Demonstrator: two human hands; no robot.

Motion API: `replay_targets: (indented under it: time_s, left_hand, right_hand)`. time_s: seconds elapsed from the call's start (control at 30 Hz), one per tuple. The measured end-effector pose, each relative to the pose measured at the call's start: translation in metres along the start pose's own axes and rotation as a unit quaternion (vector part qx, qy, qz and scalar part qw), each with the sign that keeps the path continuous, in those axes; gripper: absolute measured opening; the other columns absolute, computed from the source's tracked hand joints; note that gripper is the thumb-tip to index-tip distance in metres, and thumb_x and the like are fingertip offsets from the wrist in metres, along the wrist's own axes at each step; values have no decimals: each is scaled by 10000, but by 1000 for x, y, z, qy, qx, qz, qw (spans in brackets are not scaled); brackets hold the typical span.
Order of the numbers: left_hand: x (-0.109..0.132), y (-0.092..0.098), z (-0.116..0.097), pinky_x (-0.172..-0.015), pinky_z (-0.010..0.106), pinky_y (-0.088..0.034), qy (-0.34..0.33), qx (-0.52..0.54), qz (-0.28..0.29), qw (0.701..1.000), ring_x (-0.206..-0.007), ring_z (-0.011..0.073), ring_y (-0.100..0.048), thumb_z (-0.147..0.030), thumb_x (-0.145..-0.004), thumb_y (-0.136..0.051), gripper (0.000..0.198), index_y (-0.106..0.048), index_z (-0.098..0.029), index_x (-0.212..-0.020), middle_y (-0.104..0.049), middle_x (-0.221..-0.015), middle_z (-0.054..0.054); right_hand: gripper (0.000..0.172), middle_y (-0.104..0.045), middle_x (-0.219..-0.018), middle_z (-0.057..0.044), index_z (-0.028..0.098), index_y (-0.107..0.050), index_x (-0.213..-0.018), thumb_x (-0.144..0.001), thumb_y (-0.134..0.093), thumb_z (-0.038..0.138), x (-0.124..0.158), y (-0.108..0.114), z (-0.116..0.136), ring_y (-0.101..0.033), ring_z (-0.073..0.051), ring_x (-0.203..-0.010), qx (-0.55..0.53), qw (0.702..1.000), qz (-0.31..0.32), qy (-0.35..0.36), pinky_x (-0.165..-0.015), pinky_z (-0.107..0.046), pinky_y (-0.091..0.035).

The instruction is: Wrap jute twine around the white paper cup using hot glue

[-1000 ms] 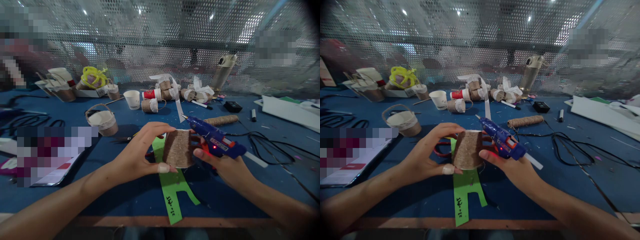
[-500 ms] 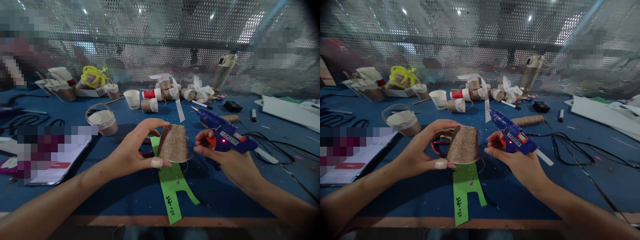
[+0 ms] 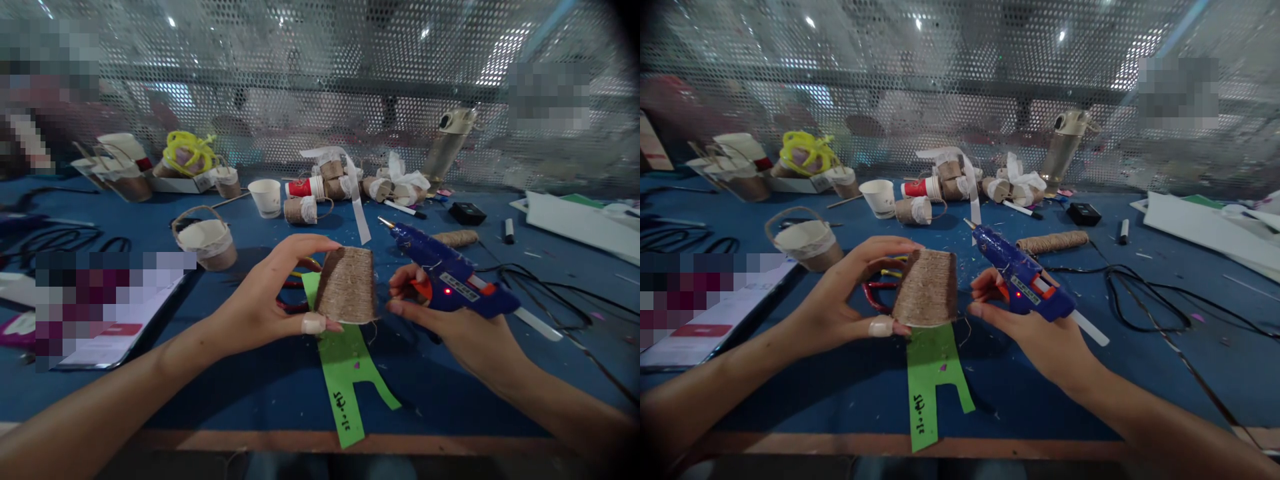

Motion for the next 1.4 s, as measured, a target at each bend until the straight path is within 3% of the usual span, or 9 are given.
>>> replay_targets:
  time_s: [0.27, 0.47, 0.53, 0.63, 0.8, 0.93, 1.07, 1.27, 1.4]
  left_hand:
    - [-2, 4, -1, -979, 449, -597, 8, -9, -26, 1000, -1230, 299, -571, -475, -733, -844, 759, -504, -343, -1399, -537, -1363, 76]
    - [-1, 8, 1, -1097, 552, -517, 11, -34, -41, 999, -1252, 333, -562, -491, -707, -858, 804, -501, -346, -1412, -526, -1383, 81]
    - [0, 10, 2, -1125, 567, -493, 5, -39, -51, 998, -1261, 335, -559, -479, -701, -867, 813, -504, -347, -1416, -524, -1390, 82]
    - [1, 12, 1, -1120, 562, -502, -10, -25, -58, 998, -1267, 332, -555, -450, -692, -883, 828, -511, -330, -1422, -517, -1389, 94]
    - [3, 13, -2, -1090, 480, -542, -22, 16, -78, 997, -1277, 312, -534, -401, -665, -912, 858, -523, -290, -1421, -503, -1386, 90]
    - [5, 17, -4, -1063, 356, -549, -23, 71, -158, 985, -1349, 301, -454, -404, -630, -933, 884, -531, -291, -1409, -485, -1414, 32]
    - [7, 22, -3, -1086, 377, -527, -17, 77, -232, 969, -1421, 320, -378, -486, -664, -898, 856, -514, -334, -1414, -470, -1451, 9]
    - [3, 13, -3, -1008, 397, -603, -5, 15, -123, 992, -1307, 305, -517, -445, -695, -884, 824, -507, -335, -1419, -491, -1422, 56]
    - [-1, 9, -3, -998, 427, -605, 25, -71, -76, 994, -1247, 282, -576, -407, -784, -823, 707, -507, -298, -1407, -496, -1401, 103]
  right_hand:
    - [189, -727, -883, 15, 261, -717, -900, -766, -850, 268, 5, 0, 10, -722, -162, -825, 7, 999, -3, 41, -797, -283, -626]
    - [219, -688, -781, 62, 294, -608, -863, -814, -820, 270, 12, 7, 4, -634, -115, -563, 7, 995, 11, 101, -518, -241, -517]
    - [176, -702, -802, 44, 291, -620, -858, -841, -795, 304, 12, 11, 4, -657, -135, -607, 52, 992, -5, 117, -568, -271, -537]
    - [140, -745, -966, 1, 291, -685, -927, -840, -791, 320, 10, 14, 6, -723, -197, -846, 104, 984, -32, 143, -828, -354, -581]
    - [426, -710, -1228, -37, 319, -632, -1207, -816, -798, 356, 1, 5, -2, -720, -271, -1069, 25, 998, 3, 62, -969, -455, -579]
    - [314, -744, -1131, -26, 308, -670, -1091, -817, -785, 408, -7, 7, -7, -713, -269, -1082, 33, 998, -38, 41, -950, -427, -581]
    - [174, -726, -1088, -23, 290, -686, -945, -861, -739, 433, -15, 16, -3, -680, -261, -1085, 109, 987, -79, 87, -1029, -457, -513]
    - [102, -672, -972, -2, 278, -610, -872, -909, -697, 314, -22, 26, 29, -677, -215, -1043, 138, 961, -126, 204, -1098, -435, -452]
    - [140, -628, -936, 18, 286, -568, -822, -928, -651, 250, -8, 34, 56, -648, -174, -1045, 162, 932, -137, 294, -1135, -366, -414]
Point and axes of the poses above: each hand's wrist, its own x-axis away from the middle knuckle, its own y-axis out of the back of the hand, z = x × y, the point moved 3 cm from there along -x, towards the middle knuckle
